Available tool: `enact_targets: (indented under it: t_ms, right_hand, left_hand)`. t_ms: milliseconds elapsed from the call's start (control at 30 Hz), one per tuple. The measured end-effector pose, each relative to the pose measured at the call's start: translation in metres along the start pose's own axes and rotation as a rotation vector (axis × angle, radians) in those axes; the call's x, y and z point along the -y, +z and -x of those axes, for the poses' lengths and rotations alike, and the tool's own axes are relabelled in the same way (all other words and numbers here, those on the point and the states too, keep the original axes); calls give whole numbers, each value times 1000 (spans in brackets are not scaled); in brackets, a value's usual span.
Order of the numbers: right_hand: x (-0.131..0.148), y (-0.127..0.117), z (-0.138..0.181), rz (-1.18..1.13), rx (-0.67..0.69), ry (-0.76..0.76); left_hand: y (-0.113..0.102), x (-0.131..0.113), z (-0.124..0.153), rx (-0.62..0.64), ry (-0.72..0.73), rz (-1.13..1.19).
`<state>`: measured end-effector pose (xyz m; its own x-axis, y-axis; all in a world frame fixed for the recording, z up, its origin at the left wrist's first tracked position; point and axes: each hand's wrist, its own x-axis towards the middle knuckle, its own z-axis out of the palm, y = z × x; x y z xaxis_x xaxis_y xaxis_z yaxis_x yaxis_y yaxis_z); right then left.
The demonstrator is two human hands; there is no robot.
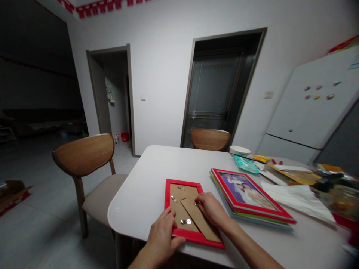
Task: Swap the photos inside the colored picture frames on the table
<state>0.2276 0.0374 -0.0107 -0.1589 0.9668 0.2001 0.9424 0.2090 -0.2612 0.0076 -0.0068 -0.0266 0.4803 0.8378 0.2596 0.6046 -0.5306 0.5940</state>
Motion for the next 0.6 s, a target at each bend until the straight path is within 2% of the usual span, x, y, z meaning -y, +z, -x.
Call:
enact_targets:
  t_ms: [333,500,600]
  right_hand:
    - [0,4,-3,27,-63,57]
    - [15,-3,11,11,-99,40]
    - [27,-5,23,-18,-57,43]
  left_hand:
    - [0,-1,-2,-8,1,3]
    - [0,-1,1,-9,6,20]
    - [-1,-2,2,-11,4,23]
